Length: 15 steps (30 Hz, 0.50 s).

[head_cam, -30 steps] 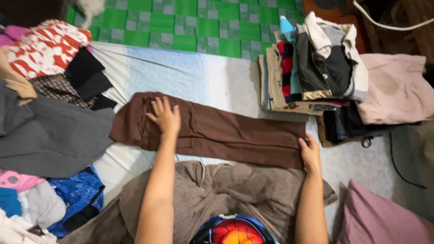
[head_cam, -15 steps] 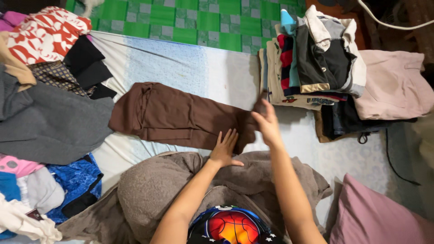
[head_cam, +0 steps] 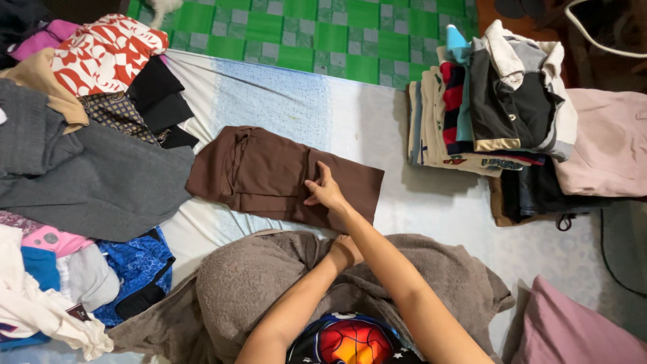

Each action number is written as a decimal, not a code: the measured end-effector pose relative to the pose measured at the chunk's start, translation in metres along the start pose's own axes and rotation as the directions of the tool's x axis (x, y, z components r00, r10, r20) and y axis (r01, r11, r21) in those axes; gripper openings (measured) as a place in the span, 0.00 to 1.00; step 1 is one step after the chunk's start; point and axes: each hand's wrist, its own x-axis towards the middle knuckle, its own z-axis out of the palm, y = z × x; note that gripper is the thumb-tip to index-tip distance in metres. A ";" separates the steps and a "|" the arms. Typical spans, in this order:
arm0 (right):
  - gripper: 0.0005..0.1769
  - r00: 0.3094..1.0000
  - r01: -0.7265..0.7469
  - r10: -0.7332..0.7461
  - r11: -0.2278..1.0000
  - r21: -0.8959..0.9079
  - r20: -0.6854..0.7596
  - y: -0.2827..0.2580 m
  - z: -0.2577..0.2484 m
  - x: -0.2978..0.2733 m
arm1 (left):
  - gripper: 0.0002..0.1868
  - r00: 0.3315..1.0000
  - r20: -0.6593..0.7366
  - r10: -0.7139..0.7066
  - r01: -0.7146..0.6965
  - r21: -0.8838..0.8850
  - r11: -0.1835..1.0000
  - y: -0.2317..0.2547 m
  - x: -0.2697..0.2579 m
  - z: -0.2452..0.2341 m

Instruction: The person folds several garments one by one on a mat on the floor. They smooth and fold a color-blocked shirt, a brown long-sleeve shirt, and a white t-shirt, placing each folded item into a growing stack.

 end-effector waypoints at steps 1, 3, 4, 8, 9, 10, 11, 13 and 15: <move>0.46 0.999 -0.030 0.029 0.999 0.034 0.034 0.000 -0.003 -0.002 | 0.33 1.000 -0.005 0.001 -0.001 0.018 1.000 0.000 -0.001 0.001; 0.42 0.995 0.026 -0.032 0.998 0.058 0.096 0.000 -0.017 -0.007 | 0.35 0.976 0.198 -0.089 0.070 0.098 0.993 0.003 -0.005 -0.001; 0.40 0.990 0.052 -0.061 0.996 0.075 0.126 0.000 -0.027 -0.010 | 0.37 0.945 0.299 -0.132 0.091 0.147 0.985 0.004 -0.008 -0.003; 0.32 0.859 0.435 -0.501 0.826 -0.359 -0.110 0.011 -0.080 -0.031 | 0.38 0.984 0.143 -0.106 0.085 0.146 0.986 0.019 -0.015 -0.019; 0.30 0.741 0.455 -0.649 0.674 -0.582 -0.173 0.016 -0.094 -0.035 | 0.38 0.992 0.098 -0.081 0.064 0.165 0.984 0.020 -0.019 -0.026; 0.31 0.690 0.415 -0.693 0.617 -0.668 -0.212 0.022 -0.108 -0.040 | 0.37 0.997 0.056 -0.051 0.040 0.185 0.982 0.020 -0.023 -0.033; 0.33 0.632 0.363 -0.736 0.557 -0.747 -0.241 0.029 -0.120 -0.044 | 0.31 0.989 0.052 -0.137 0.129 0.132 0.983 0.019 -0.025 -0.041; 0.37 0.603 0.292 -0.700 0.640 -0.711 -0.382 0.045 -0.131 -0.052 | 0.23 0.951 0.072 -0.301 0.299 0.032 0.954 0.008 -0.020 -0.061; 0.40 0.661 0.263 -0.488 0.862 -0.432 -0.571 0.059 -0.129 -0.059 | 0.11 0.903 -0.283 -0.322 0.313 -0.077 0.946 -0.014 -0.016 -0.080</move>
